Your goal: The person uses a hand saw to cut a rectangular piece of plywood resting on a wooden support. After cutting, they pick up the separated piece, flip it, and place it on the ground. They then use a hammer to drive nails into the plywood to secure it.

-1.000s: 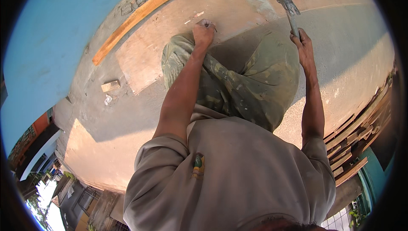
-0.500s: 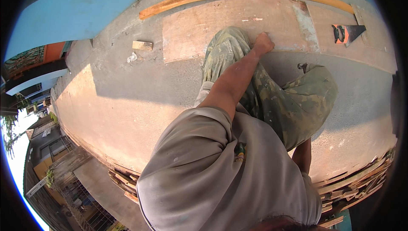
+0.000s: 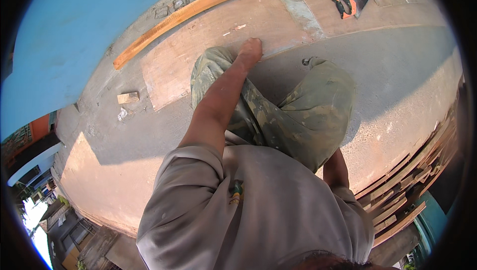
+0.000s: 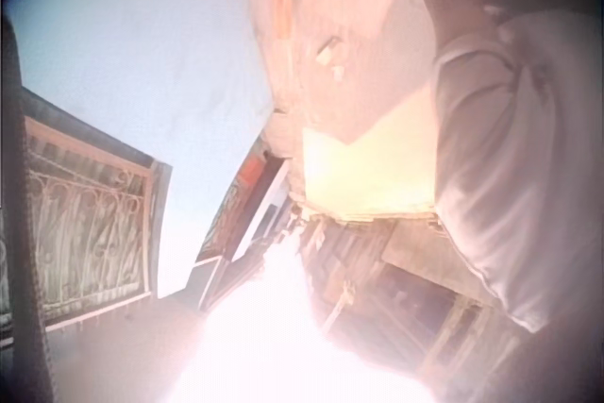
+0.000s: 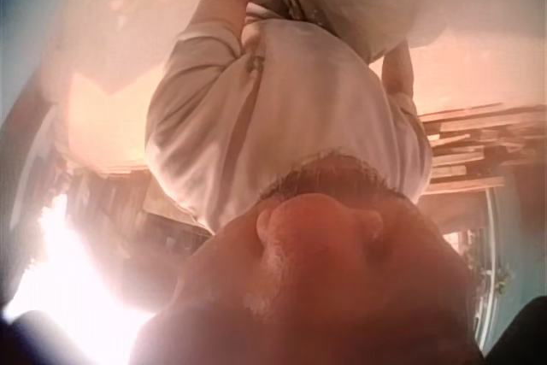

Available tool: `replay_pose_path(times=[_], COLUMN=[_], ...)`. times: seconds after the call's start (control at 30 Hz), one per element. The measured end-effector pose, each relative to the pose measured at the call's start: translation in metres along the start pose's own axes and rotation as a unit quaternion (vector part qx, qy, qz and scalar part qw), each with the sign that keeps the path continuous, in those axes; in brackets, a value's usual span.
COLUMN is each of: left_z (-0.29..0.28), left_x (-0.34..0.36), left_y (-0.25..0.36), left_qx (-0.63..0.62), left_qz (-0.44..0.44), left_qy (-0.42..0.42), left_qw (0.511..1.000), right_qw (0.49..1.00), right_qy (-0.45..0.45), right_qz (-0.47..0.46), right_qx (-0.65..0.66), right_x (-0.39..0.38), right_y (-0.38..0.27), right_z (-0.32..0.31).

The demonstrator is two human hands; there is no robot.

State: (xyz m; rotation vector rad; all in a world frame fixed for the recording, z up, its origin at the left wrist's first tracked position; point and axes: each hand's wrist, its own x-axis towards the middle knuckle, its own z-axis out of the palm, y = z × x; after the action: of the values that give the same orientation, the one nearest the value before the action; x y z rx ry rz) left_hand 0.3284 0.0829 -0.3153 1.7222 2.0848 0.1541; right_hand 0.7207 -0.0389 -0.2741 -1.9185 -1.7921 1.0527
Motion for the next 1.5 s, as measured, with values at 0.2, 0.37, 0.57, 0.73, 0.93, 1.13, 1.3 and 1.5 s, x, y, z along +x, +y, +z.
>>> replay_pose_path(times=[0.2,0.37,0.57,0.73,0.93,1.13,1.3,1.5], left_z=[-0.006,0.009,0.023,0.031,0.033,0.036,0.032,0.033], left_x=[0.01,0.023,0.016,0.013,0.012,0.012,0.012,0.007], left_y=[-0.014,-0.043,-0.046,-0.055,-0.055,-0.058,-0.053,-0.058], left_qx=[0.129,-0.121,-0.172,-0.15,-0.191,-0.2,-0.24,-0.225], left_qz=[0.066,-0.155,-0.057,-0.047,-0.063,-0.106,-0.131,-0.086], left_qy=[-0.118,-0.116,-0.11,-0.132,-0.12,-0.143,-0.154,-0.135], left_qw=[0.982,0.974,0.977,0.979,0.972,0.963,0.949,0.961], right_qw=[1.0,0.999,0.988,0.97,0.966,0.966,0.967,0.962], right_qy=[-0.003,-0.012,-0.035,-0.086,-0.162,-0.176,-0.157,-0.094], right_qz=[-0.008,-0.038,-0.127,-0.192,-0.182,-0.19,-0.192,-0.256], right_qx=[-0.004,-0.018,-0.078,-0.124,-0.091,-0.013,-0.056,0.009], right_x=[0.004,0.023,0.065,0.105,0.115,0.109,0.12,0.117], right_y=[0.002,-0.007,-0.057,-0.106,-0.135,-0.148,-0.133,-0.131], right_z=[0.005,0.01,0.027,0.068,0.103,0.106,0.114,0.125])
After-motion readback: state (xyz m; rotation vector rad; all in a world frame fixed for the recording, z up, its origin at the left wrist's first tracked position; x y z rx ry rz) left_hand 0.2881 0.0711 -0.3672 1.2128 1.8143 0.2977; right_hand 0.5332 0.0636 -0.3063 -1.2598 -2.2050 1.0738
